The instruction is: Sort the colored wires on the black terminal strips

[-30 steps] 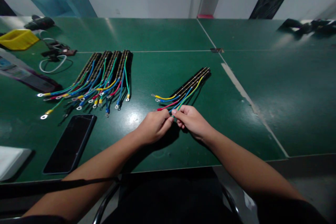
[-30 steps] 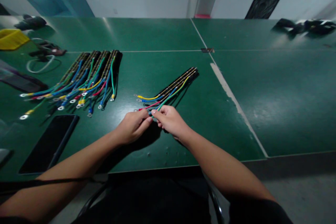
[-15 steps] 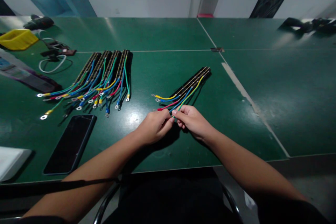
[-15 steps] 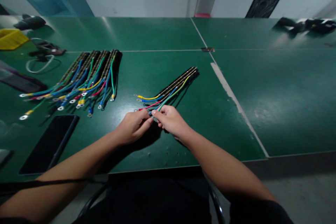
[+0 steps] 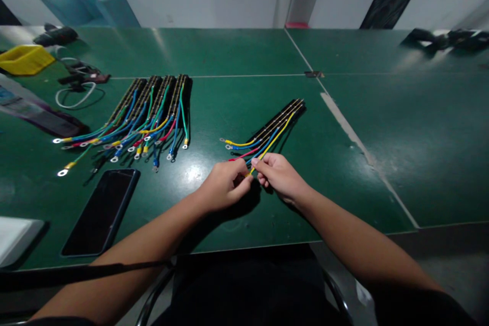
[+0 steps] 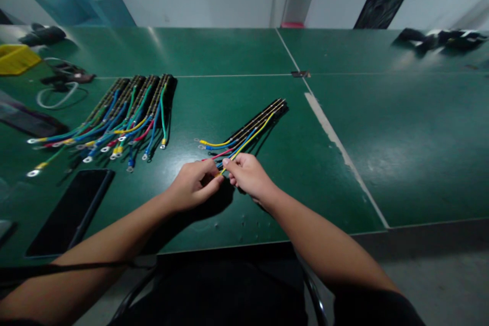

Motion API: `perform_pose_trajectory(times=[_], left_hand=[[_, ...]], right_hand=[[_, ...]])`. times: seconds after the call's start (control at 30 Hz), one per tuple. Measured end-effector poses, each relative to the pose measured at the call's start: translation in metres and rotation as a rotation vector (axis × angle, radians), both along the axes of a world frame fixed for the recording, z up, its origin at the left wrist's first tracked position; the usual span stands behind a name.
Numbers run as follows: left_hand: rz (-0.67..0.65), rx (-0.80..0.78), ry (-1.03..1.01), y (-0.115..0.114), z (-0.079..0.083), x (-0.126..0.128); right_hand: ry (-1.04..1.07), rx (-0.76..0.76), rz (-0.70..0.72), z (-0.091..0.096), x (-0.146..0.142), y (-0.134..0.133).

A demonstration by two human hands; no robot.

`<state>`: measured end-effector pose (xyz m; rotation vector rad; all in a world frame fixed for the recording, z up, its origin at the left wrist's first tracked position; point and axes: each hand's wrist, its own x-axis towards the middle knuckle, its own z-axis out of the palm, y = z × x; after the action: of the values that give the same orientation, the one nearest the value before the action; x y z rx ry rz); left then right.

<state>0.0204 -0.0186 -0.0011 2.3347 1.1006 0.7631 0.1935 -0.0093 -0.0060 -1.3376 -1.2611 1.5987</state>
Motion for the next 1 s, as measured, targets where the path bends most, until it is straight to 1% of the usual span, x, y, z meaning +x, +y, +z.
perform_pose_trajectory(times=[0.03, 0.1, 0.23, 0.27, 0.33, 0.47, 0.6, 0.73, 0.8, 1.0], left_hand=[[0.005, -0.071, -0.043, 0.0, 0.001, 0.0], [0.004, -0.295, -0.175, -0.001, 0.003, 0.001], [-0.013, -0.872, -0.531, 0.0, 0.006, 0.004], [-0.013, -0.976, -0.598, 0.001, 0.006, 0.004], [-0.027, -1.114, -0.676, 0.003, 0.006, 0.004], [-0.065, -1.256, -0.749, 0.006, 0.005, 0.002], [-0.07, -1.382, -0.818, 0.007, 0.006, 0.002], [-0.143, -1.494, -0.895, 0.009, 0.006, 0.001], [-0.168, -1.533, -0.91, 0.01, 0.005, 0.001], [-0.155, -1.583, -0.865, 0.012, 0.003, -0.001]], right_hand=[[0.009, 0.002, 0.0, 0.0, 0.0, 0.0], [0.032, -0.004, -0.001, 0.001, 0.0, 0.0], [0.08, -0.028, -0.009, 0.005, -0.001, 0.0], [0.095, -0.028, -0.009, 0.005, -0.001, 0.0], [0.123, -0.022, 0.002, 0.005, -0.001, 0.0], [0.154, -0.03, 0.022, 0.006, 0.0, 0.001], [0.163, -0.042, 0.029, 0.008, 0.0, 0.0], [0.179, -0.031, 0.02, 0.009, 0.0, 0.0], [0.18, -0.026, 0.02, 0.008, -0.001, 0.001], [0.137, -0.015, 0.044, 0.006, 0.0, 0.002]])
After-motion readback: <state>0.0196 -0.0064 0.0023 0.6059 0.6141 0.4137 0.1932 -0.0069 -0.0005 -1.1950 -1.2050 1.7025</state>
